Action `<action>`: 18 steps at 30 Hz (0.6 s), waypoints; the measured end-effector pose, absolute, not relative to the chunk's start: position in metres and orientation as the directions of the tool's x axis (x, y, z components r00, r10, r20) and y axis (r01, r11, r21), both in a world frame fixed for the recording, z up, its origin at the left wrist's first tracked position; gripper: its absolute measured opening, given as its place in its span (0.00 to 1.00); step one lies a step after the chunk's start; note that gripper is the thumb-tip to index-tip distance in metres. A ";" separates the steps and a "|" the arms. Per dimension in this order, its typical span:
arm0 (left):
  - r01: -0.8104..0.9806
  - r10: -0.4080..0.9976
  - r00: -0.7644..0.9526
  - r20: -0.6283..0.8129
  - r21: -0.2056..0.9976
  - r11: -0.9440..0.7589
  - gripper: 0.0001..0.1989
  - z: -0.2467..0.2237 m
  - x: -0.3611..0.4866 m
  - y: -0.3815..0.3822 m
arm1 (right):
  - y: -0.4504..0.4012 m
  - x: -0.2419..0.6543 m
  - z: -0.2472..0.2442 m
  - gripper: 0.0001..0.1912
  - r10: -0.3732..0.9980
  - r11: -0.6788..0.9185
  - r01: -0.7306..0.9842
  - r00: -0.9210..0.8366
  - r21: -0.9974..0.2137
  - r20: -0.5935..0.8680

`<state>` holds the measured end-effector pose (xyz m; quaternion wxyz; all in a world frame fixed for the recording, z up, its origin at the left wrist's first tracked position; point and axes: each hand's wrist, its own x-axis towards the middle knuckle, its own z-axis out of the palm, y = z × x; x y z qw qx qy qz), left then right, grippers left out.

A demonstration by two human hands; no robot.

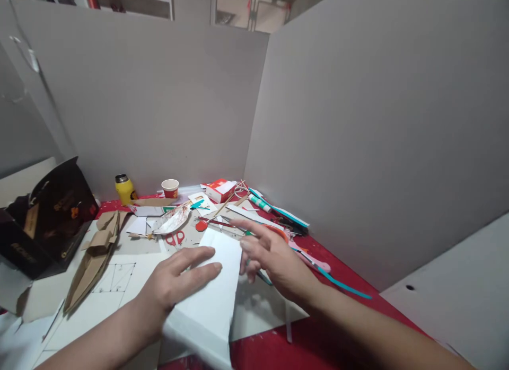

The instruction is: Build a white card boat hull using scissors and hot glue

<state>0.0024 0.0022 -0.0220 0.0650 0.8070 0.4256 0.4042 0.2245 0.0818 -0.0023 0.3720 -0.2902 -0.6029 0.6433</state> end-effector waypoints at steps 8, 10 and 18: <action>0.512 0.825 0.225 0.518 0.658 -0.553 0.18 -0.016 0.001 0.007 | 0.091 0.217 -0.007 0.16 0.845 0.020 -0.151 -0.525 -0.988 0.097; 0.445 0.892 0.146 0.429 0.777 -0.446 0.22 -0.008 -0.004 0.015 | 0.093 0.220 -0.005 0.13 0.879 0.185 -0.148 -0.417 -0.972 0.230; -0.151 0.967 0.170 -0.188 0.965 0.214 0.21 -0.003 -0.003 0.029 | 0.081 0.221 -0.008 0.08 0.834 0.346 0.015 -0.463 -0.938 0.301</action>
